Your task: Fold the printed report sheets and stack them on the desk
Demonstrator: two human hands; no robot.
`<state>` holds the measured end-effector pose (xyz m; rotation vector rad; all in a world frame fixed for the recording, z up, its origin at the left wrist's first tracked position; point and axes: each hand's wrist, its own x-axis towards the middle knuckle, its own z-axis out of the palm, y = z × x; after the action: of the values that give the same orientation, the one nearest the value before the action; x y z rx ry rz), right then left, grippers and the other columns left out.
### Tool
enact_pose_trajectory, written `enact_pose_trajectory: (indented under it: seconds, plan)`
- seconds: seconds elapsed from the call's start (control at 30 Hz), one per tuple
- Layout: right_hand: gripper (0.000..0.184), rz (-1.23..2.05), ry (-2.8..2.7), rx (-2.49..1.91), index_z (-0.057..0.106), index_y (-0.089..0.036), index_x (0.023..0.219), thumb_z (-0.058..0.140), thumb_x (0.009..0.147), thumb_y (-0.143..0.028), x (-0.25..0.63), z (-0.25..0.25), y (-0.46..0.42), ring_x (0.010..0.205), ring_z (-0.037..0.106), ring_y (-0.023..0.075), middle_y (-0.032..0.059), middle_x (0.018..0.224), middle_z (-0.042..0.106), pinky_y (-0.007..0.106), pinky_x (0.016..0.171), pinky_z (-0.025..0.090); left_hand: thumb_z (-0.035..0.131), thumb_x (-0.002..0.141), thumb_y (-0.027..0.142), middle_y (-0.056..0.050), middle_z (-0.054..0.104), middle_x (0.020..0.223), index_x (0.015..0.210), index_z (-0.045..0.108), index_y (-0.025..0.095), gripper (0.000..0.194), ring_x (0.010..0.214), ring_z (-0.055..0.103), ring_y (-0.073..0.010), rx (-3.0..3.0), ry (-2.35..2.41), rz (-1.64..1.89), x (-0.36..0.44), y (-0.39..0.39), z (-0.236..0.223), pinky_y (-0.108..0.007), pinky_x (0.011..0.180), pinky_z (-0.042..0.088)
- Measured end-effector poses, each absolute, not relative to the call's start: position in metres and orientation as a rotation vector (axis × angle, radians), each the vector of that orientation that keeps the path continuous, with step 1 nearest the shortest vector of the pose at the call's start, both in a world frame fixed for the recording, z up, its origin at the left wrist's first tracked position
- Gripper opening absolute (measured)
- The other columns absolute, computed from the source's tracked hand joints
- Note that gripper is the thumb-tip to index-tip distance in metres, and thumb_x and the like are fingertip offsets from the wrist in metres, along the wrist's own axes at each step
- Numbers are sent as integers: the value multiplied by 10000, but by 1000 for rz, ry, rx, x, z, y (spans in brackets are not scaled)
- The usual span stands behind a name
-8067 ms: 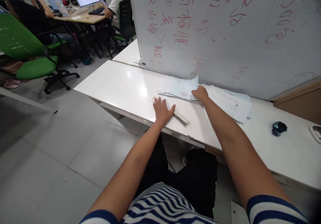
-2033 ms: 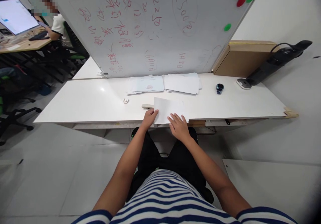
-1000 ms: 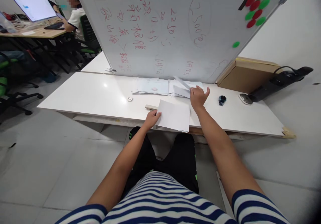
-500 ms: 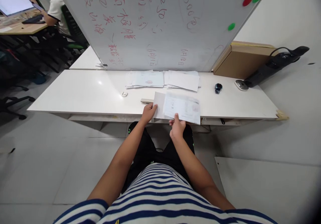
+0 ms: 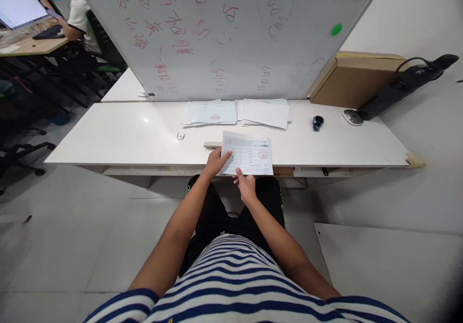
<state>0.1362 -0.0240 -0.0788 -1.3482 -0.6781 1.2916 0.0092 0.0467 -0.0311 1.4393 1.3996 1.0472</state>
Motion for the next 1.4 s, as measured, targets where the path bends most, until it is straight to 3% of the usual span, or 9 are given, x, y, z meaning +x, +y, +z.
enact_pose_trajectory:
  seconds: [0.2, 0.33, 0.47, 0.57, 0.73, 0.93, 1.17, 1.3, 1.4]
  plan:
    - [388, 1450, -597, -1317, 610, -154, 842, 693, 712, -511, 151, -78, -23, 564, 609, 113, 39, 737, 685, 179, 401, 405, 606, 789, 464, -87, 689, 1043, 1039, 648, 170, 388, 947, 618, -253, 1448, 1426, 1055, 9, 46, -26, -334, 785, 474]
    - [373, 1477, -438, -1123, 600, -184, 963, 720, 700, -420, 158, -68, -23, 799, 666, 158, 46, 951, 698, 262, 602, 547, 627, 779, 463, -90, 684, 1076, 1058, 637, 164, 409, 991, 614, -251, 1343, 1362, 1165, 21, 32, -29, -344, 830, 481]
    - [348, 1282, -488, -1006, 610, -169, 969, 693, 704, -378, 181, -50, -13, 963, 647, 211, 68, 986, 702, 381, 805, 546, 662, 748, 482, -119, 688, 1018, 1014, 637, 131, 440, 902, 641, -237, 1060, 1327, 1160, 40, -11, -47, -344, 771, 507]
    - [342, 1079, -737, -1124, 633, -169, 982, 677, 709, -370, 221, -20, -3, 1012, 623, 231, 65, 1004, 701, 423, 887, 503, 658, 750, 491, -122, 673, 1009, 1108, 579, 150, 501, 828, 649, -204, 960, 1295, 1120, 42, -39, -54, -327, 701, 517]
    - [273, 944, -1651, -1340, 661, -188, 1001, 643, 756, -308, 274, 61, 17, 893, 627, 231, 41, 954, 700, 392, 803, 500, 753, 682, 418, -130, 552, 1285, 1291, 439, 228, 711, 1112, 573, -222, 1027, 1183, 1386, 28, -37, -20, -345, 893, 494]
    - [382, 818, -2238, -1333, 601, -211, 1148, 619, 775, -297, 260, 120, 43, 892, 621, 251, 66, 1028, 670, 402, 800, 493, 668, 792, 401, -88, 543, 1336, 1262, 528, 231, 519, 1183, 545, -279, 765, 878, 1173, 32, -18, 15, -413, 929, 515]
    - [834, 821, -1466, -1281, 218, -310, 1457, 652, 765, -477, 251, 62, 34, 1328, 375, 282, 86, 1430, 427, 514, 1045, 350, 707, 772, 341, -14, 534, 1355, 1289, 512, 287, 555, 1279, 463, -245, 477, 802, 1447, 45, -8, 6, -373, 980, 502]
    - [638, 1429, -1147, -1088, 544, -206, 1242, 718, 701, -496, 237, 15, 34, 1159, 555, 285, 116, 1205, 631, 472, 989, 437, 748, 725, 323, -22, 599, 1269, 1238, 549, 275, 553, 1222, 517, -230, 499, 829, 1464, 39, 8, 2, -350, 942, 516]
    - [519, 1307, -991, -1084, 640, -182, 1059, 791, 627, -427, 239, 5, 45, 1060, 611, 259, 84, 1090, 688, 449, 990, 440, 755, 698, 364, -41, 657, 1151, 1150, 603, 239, 493, 1084, 604, -215, 665, 966, 1363, 13, 21, 3, -330, 860, 532]
